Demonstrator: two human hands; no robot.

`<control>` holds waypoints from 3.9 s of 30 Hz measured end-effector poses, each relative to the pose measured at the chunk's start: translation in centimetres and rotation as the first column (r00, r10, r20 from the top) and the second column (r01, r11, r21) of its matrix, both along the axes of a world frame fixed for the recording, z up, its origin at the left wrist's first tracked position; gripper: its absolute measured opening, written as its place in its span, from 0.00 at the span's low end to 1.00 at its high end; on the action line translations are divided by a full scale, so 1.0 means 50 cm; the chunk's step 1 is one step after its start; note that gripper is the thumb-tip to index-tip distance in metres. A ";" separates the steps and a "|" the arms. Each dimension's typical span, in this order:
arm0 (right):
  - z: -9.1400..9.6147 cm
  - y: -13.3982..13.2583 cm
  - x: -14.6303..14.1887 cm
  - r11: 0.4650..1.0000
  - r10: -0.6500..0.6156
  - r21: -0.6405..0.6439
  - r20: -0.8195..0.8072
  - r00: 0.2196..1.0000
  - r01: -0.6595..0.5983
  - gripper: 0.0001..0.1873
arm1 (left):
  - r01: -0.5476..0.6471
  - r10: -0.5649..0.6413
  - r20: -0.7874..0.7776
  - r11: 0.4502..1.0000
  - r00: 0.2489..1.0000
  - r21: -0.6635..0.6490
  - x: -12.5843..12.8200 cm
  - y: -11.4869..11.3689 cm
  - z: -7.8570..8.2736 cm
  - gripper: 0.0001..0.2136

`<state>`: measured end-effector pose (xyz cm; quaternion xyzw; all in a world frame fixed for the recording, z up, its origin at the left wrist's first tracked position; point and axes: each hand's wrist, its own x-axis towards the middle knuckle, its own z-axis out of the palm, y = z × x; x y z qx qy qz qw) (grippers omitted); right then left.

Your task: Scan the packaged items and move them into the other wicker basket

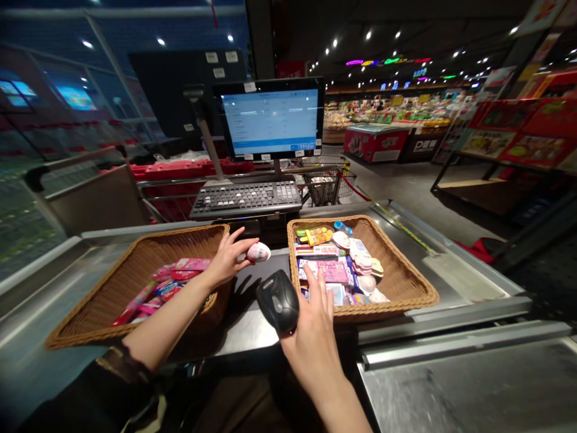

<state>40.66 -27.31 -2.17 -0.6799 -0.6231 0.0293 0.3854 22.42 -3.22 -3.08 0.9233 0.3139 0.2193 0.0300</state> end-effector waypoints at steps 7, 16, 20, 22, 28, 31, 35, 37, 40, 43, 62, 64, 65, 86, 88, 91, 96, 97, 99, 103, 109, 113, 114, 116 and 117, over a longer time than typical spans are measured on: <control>-0.014 0.008 0.017 0.998 0.057 -0.038 0.029 0.998 -0.056 0.29 | 0.034 -0.033 0.012 0.999 0.999 -0.023 0.000 -0.003 0.003 0.29; 0.009 0.005 0.022 0.997 0.057 -0.053 0.073 0.996 -0.053 0.27 | 0.065 -0.065 0.039 0.998 0.997 0.013 -0.003 0.002 -0.006 0.29; 0.023 0.011 0.037 0.998 0.062 -0.013 0.144 0.988 -0.060 0.25 | 0.061 -0.062 0.040 0.998 0.997 0.013 -0.003 0.003 -0.006 0.30; 0.030 0.018 0.042 0.998 0.057 0.006 0.172 0.983 -0.059 0.24 | 0.066 -0.066 0.040 0.998 0.997 0.015 -0.003 0.003 -0.006 0.30; 0.052 0.054 0.030 0.997 0.054 -0.063 0.165 0.985 -0.044 0.26 | 0.076 -0.077 0.056 0.997 0.995 0.024 -0.005 0.005 -0.009 0.30; 0.060 0.068 0.020 0.991 0.061 -0.127 0.152 0.987 -0.042 0.22 | 0.074 -0.075 0.060 0.997 0.995 0.026 -0.006 0.006 -0.012 0.29; 0.067 0.067 0.022 0.988 0.093 -0.139 0.170 0.981 -0.069 0.20 | 0.071 -0.072 0.063 0.997 0.995 0.020 -0.005 0.006 -0.012 0.29; 0.071 0.057 0.028 0.989 0.105 -0.122 0.171 0.980 -0.085 0.23 | 0.067 -0.068 0.060 0.998 0.996 0.010 -0.004 0.004 -0.010 0.29; 0.078 0.034 0.043 0.994 0.097 -0.061 0.143 0.985 -0.089 0.26 | 0.046 -0.045 0.051 0.999 0.998 -0.015 -0.004 -0.002 -0.002 0.29; 0.087 0.008 0.069 0.996 0.088 0.008 0.082 0.993 -0.089 0.26 | 0.013 -0.012 0.046 1.000 0.999 -0.019 -0.001 -0.011 0.013 0.28; 0.097 -0.178 0.300 0.841 -0.449 0.203 -0.257 0.856 0.502 0.39 | 0.413 -0.419 -0.397 0.905 0.816 -0.105 0.595 -0.230 0.006 0.23; 0.095 -0.183 0.306 0.840 -0.455 0.186 -0.272 0.848 0.510 0.40 | 0.371 -0.398 -0.442 0.916 0.804 -0.150 0.627 -0.240 -0.016 0.26; 0.093 -0.185 0.310 0.836 -0.462 0.181 -0.275 0.843 0.518 0.39 | 0.355 -0.389 -0.456 0.921 0.800 -0.163 0.637 -0.243 -0.027 0.26; 0.091 -0.196 0.302 0.773 -0.527 0.110 -0.439 0.728 0.625 0.46 | 0.395 -0.387 -0.287 0.918 0.877 -0.031 0.447 -0.132 0.093 0.19; 0.088 -0.184 0.285 0.797 -0.512 0.086 -0.427 0.745 0.597 0.46 | 0.321 -0.313 -0.222 0.947 0.923 -0.003 0.342 -0.063 0.127 0.17; 0.082 -0.164 0.253 0.838 -0.485 0.033 -0.414 0.770 0.545 0.47 | 0.141 -0.138 -0.181 0.990 0.974 0.001 0.155 0.037 0.155 0.15; 0.069 -0.114 0.201 0.918 -0.361 0.036 -0.338 0.869 0.395 0.43 | -0.202 0.171 -0.317 0.977 0.933 -0.066 -0.141 0.112 0.127 0.11; 0.067 -0.100 0.189 0.934 -0.323 0.046 -0.308 0.895 0.353 0.44 | -0.270 0.221 -0.368 0.959 0.903 -0.086 -0.184 0.112 0.110 0.11; 0.063 -0.071 0.160 0.967 -0.214 0.083 -0.255 0.943 0.241 0.44 | -0.366 0.272 -0.471 0.923 0.840 -0.119 -0.244 0.103 0.067 0.12; 0.060 -0.015 0.090 0.990 0.039 0.141 -0.131 0.991 -0.021 0.40 | -0.378 0.240 -0.526 0.910 0.816 -0.171 -0.282 0.081 -0.023 0.12; 0.054 0.025 0.019 0.981 0.150 0.120 0.022 0.988 -0.152 0.38 | -0.284 0.121 -0.525 0.928 0.843 -0.241 -0.262 0.079 -0.098 0.13; 0.055 0.029 -0.004 0.983 0.145 0.114 -0.019 0.989 -0.142 0.34 | -0.264 0.082 -0.564 0.932 0.822 -0.249 -0.249 0.076 -0.107 0.15; 0.054 0.030 -0.005 0.983 0.151 0.108 -0.018 0.988 -0.149 0.33 | -0.256 0.070 -0.591 0.937 0.804 -0.238 -0.247 0.075 -0.103 0.15; 0.050 0.030 -0.001 0.980 0.173 0.096 0.001 0.985 -0.172 0.28 | -0.250 0.064 -0.641 0.947 0.765 -0.204 -0.244 0.075 -0.086 0.15; 0.048 0.030 0.004 0.980 0.180 0.090 0.012 0.984 -0.180 0.26 | -0.255 0.076 -0.655 0.949 0.752 -0.183 -0.244 0.076 -0.073 0.15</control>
